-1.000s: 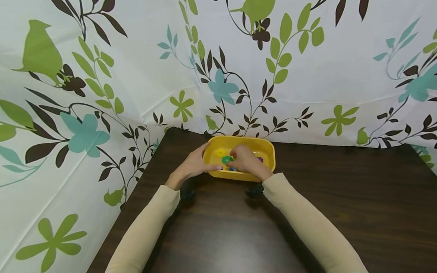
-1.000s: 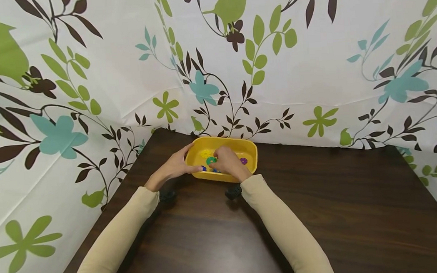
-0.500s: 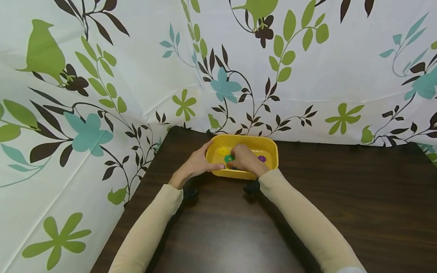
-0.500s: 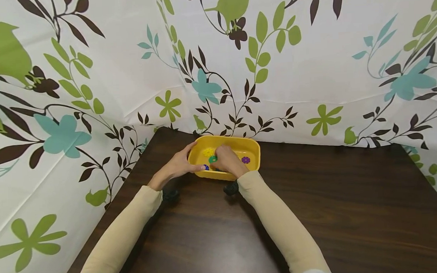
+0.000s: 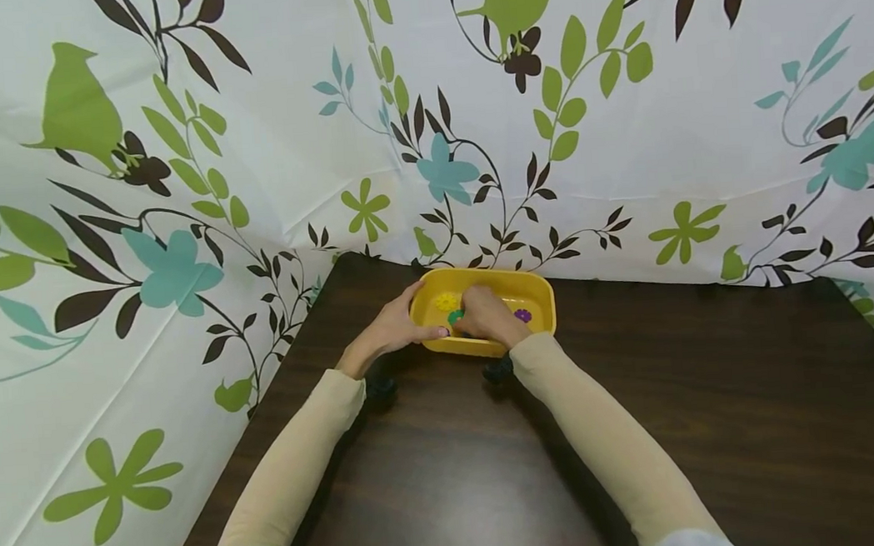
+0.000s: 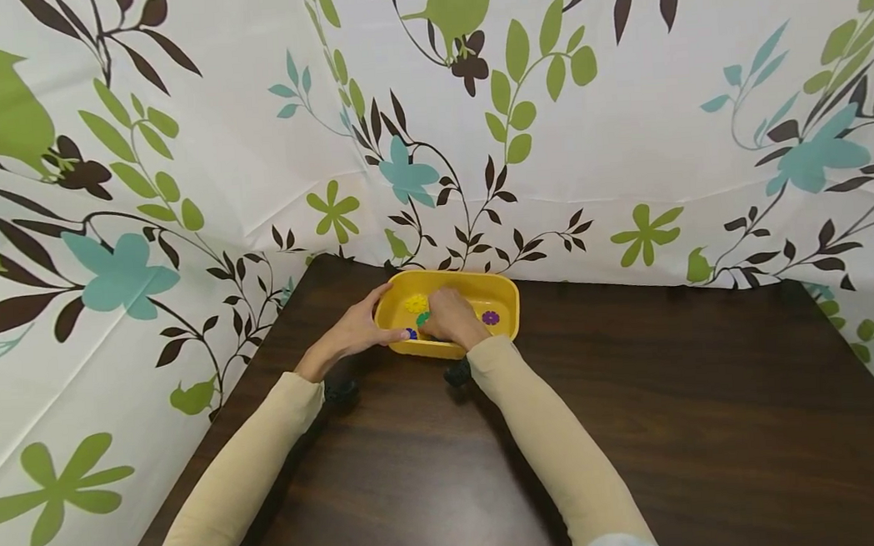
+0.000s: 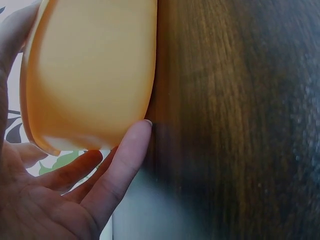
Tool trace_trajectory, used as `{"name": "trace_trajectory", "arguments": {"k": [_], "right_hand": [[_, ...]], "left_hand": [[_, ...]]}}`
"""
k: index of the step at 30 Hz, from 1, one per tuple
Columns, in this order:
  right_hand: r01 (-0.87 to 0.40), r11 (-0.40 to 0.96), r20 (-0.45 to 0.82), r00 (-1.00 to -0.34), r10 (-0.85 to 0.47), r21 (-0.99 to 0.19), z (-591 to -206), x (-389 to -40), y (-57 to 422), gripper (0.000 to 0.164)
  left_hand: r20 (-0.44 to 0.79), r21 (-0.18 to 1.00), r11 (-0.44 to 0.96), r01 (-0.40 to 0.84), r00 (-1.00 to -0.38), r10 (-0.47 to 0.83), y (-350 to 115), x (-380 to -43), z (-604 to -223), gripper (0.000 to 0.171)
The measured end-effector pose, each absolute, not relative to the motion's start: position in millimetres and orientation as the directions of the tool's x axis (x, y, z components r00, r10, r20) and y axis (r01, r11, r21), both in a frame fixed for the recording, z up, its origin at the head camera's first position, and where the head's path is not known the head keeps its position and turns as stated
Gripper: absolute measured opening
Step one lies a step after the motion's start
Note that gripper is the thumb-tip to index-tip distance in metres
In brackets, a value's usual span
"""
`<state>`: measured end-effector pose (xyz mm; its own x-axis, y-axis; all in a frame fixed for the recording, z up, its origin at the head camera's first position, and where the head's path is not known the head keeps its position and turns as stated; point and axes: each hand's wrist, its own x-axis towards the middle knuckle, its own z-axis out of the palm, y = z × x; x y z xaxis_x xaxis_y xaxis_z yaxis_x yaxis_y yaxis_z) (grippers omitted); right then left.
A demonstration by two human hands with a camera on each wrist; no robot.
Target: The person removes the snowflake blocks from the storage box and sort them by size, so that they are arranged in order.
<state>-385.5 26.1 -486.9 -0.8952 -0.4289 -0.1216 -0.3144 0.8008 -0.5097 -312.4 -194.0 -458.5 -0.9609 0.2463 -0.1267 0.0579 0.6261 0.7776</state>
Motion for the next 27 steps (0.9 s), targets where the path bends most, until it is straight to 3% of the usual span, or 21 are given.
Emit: {"name": "trace_trajectory", "arguments": {"k": [7, 15, 20, 27], "right_hand": [[-0.277, 0.814, -0.150, -0.903, -0.402, -0.511, -448.7, -355.4, 30.1, 0.034], [-0.311, 0.805, -0.071, -0.915, -0.398, -0.506, -434.9, -341.8, 42.8, 0.029], [-0.340, 0.772, 0.003, -0.916, -0.401, -0.537, -426.3, -328.4, 55.6, 0.045], [-0.399, 0.722, 0.127, -0.907, -0.402, -0.566, -416.8, -309.7, 84.5, 0.049]], "left_hand": [[-0.117, 0.787, 0.613, 0.068, -0.959, 0.257, -188.5, -312.1, -460.0, 0.121], [-0.091, 0.794, 0.601, 0.094, -0.959, 0.270, -184.2, -310.5, -463.3, 0.117], [-0.097, 0.788, 0.610, 0.082, -0.962, 0.256, -185.6, -308.5, -462.1, 0.117], [-0.096, 0.769, 0.634, 0.077, -0.968, 0.234, -192.8, -308.8, -457.1, 0.118]]}}
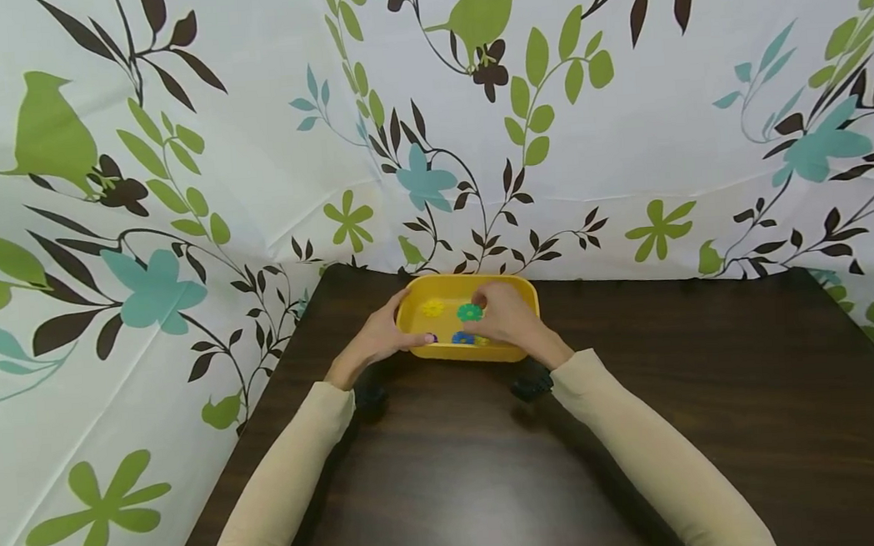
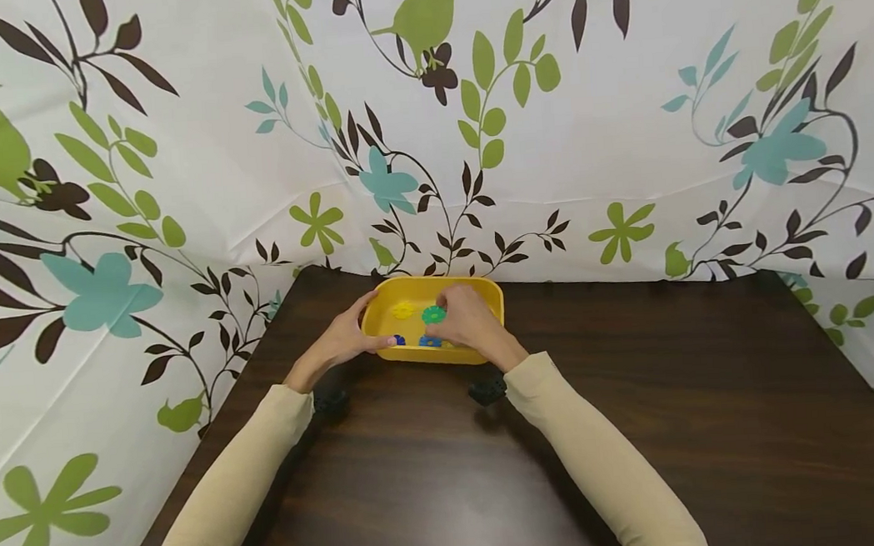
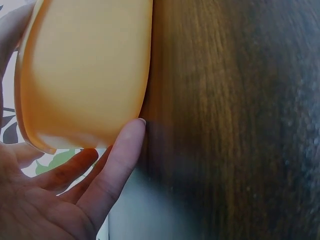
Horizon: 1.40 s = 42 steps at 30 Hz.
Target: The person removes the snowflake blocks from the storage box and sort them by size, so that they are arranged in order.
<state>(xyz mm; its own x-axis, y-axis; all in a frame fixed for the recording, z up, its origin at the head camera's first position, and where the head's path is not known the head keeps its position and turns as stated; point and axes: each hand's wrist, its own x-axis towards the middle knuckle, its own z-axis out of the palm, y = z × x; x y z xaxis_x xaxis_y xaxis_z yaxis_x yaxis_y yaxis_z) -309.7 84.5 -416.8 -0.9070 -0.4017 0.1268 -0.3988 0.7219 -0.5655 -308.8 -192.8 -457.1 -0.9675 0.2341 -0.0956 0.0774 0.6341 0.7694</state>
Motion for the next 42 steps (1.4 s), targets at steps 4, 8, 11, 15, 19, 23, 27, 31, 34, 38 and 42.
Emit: {"name": "trace_trajectory", "arguments": {"k": [4, 8, 11, 15, 19, 23, 27, 31, 34, 38, 42], "right_hand": [[-0.405, 0.717, 0.177, -0.910, -0.375, -0.567, -412.4, -299.5, 106.4, 0.050], [-0.412, 0.710, 0.226, -0.911, -0.346, -0.572, -408.9, -293.1, 127.8, 0.048], [-0.419, 0.708, 0.256, -0.908, -0.331, -0.568, -409.3, -291.9, 141.9, 0.047], [-0.403, 0.703, 0.271, -0.915, -0.299, -0.586, -413.5, -291.7, 158.3, 0.042], [-0.385, 0.699, 0.276, -0.922, -0.270, -0.602, -421.3, -292.0, 172.2, 0.040], [-0.355, 0.708, 0.266, -0.934, -0.239, -0.610, -428.7, -293.5, 184.4, 0.040], [-0.315, 0.728, 0.239, -0.948, -0.210, -0.609, -435.5, -296.8, 195.7, 0.040], [-0.273, 0.736, 0.195, -0.962, -0.192, -0.619, -443.0, -300.0, 204.0, 0.040], [-0.257, 0.736, 0.176, -0.966, -0.188, -0.627, -450.4, -301.8, 207.9, 0.040], [-0.252, 0.741, 0.161, -0.968, -0.193, -0.623, -461.0, -305.1, 211.5, 0.042], [-0.242, 0.749, 0.131, -0.970, -0.206, -0.616, -469.1, -308.4, 212.3, 0.044]], "left_hand": [[-0.105, 0.763, 0.643, 0.069, -0.968, 0.228, -196.9, -308.9, -455.6, 0.120], [-0.108, 0.763, 0.643, 0.059, -0.970, 0.218, -200.6, -308.7, -454.9, 0.121], [-0.107, 0.764, 0.642, 0.058, -0.971, 0.215, -203.1, -308.5, -454.9, 0.121], [-0.106, 0.764, 0.642, 0.062, -0.970, 0.220, -205.3, -308.6, -454.3, 0.120], [-0.109, 0.759, 0.648, 0.061, -0.970, 0.219, -206.5, -309.3, -454.0, 0.121], [-0.108, 0.755, 0.652, 0.063, -0.969, 0.220, -206.0, -309.9, -453.6, 0.121], [-0.102, 0.757, 0.650, 0.072, -0.969, 0.226, -204.2, -310.7, -452.6, 0.122], [-0.105, 0.758, 0.648, 0.075, -0.966, 0.234, -202.3, -311.8, -451.5, 0.122], [-0.104, 0.758, 0.648, 0.077, -0.966, 0.237, -200.3, -311.9, -451.7, 0.122], [-0.101, 0.757, 0.648, 0.081, -0.966, 0.239, -196.9, -311.4, -454.3, 0.121], [-0.108, 0.761, 0.645, 0.072, -0.966, 0.234, -194.0, -310.2, -456.6, 0.119]]}}
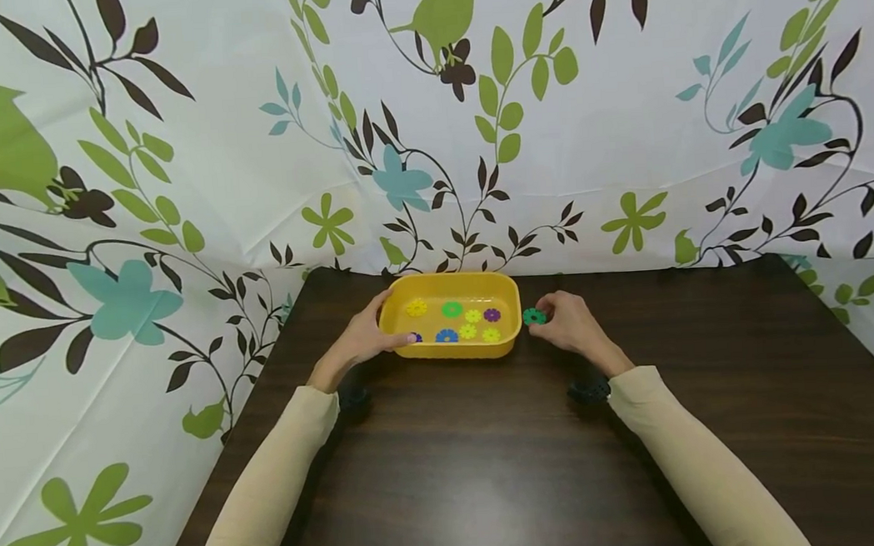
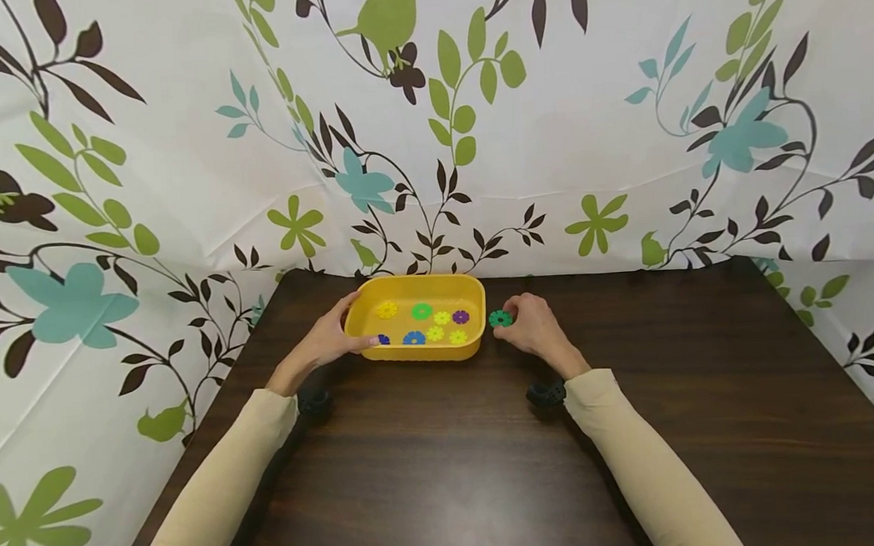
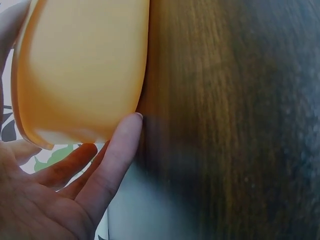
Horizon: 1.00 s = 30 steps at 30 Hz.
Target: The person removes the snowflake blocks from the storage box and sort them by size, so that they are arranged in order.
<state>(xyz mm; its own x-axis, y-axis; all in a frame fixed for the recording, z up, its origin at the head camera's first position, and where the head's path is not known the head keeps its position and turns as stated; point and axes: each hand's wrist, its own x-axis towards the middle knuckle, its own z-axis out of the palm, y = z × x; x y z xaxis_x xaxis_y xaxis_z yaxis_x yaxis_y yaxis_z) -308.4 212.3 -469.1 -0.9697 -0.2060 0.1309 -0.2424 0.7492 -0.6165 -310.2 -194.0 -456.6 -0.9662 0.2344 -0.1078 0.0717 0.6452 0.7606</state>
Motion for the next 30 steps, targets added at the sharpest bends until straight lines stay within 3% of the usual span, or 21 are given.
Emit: {"name": "trace_trajectory", "arguments": {"k": [30], "right_hand": [[-0.128, 0.770, -0.028, -0.982, -0.186, -0.626, -479.3, -316.6, 209.3, 0.048]], "left_hand": [[-0.120, 0.753, 0.654, 0.068, -0.964, 0.238, -194.8, -312.3, -458.3, 0.121]]}}
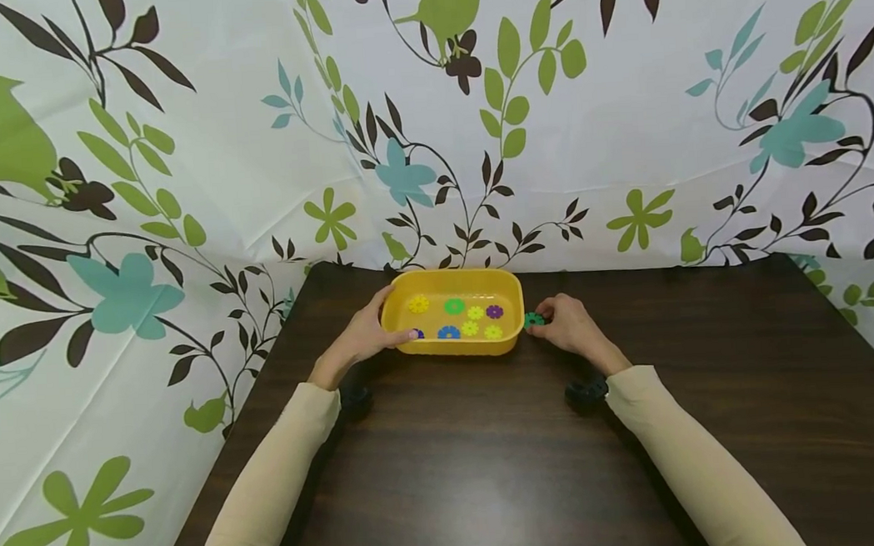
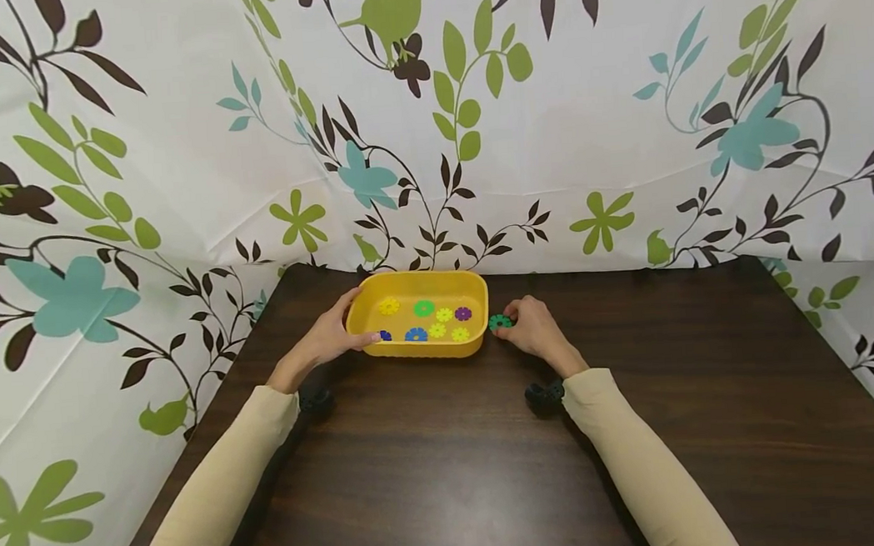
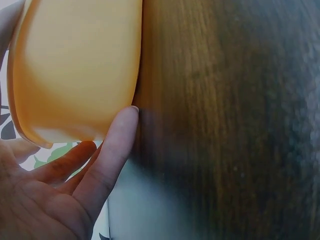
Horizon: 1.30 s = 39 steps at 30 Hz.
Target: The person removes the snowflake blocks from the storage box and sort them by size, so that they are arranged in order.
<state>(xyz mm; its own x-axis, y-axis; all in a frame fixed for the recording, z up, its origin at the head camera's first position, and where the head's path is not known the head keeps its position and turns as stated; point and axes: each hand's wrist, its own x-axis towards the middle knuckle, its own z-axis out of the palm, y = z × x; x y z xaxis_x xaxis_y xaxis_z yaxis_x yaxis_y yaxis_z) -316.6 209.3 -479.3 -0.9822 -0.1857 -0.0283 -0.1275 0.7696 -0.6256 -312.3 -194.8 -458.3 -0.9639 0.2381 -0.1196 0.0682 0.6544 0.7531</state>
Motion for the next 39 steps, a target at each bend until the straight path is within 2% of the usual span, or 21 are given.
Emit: {"name": "trace_trajectory", "arguments": {"k": [7, 15, 20, 26, 39], "right_hand": [[-0.164, 0.750, 0.048, -0.983, -0.175, -0.641, -471.2, -311.3, 212.4, 0.053], [-0.270, 0.718, 0.221, -0.961, -0.163, -0.641, -448.9, -300.3, 205.2, 0.046], [-0.320, 0.698, 0.282, -0.944, -0.174, -0.641, -432.3, -295.2, 189.9, 0.043], [-0.357, 0.694, 0.275, -0.933, -0.233, -0.626, -422.7, -294.6, 169.8, 0.046], [-0.327, 0.727, 0.118, -0.939, -0.323, -0.604, -424.0, -317.4, 123.8, 0.056]], "left_hand": [[-0.111, 0.756, 0.650, 0.072, -0.965, 0.237, -197.1, -314.9, -457.4, 0.122], [-0.116, 0.756, 0.651, 0.064, -0.967, 0.229, -199.8, -312.6, -457.6, 0.121], [-0.102, 0.749, 0.658, 0.077, -0.968, 0.229, -199.3, -312.7, -458.9, 0.121], [-0.091, 0.745, 0.661, 0.097, -0.966, 0.244, -195.5, -311.1, -458.6, 0.120], [-0.091, 0.769, 0.632, 0.097, -0.962, 0.258, -194.6, -311.2, -457.9, 0.118]]}}
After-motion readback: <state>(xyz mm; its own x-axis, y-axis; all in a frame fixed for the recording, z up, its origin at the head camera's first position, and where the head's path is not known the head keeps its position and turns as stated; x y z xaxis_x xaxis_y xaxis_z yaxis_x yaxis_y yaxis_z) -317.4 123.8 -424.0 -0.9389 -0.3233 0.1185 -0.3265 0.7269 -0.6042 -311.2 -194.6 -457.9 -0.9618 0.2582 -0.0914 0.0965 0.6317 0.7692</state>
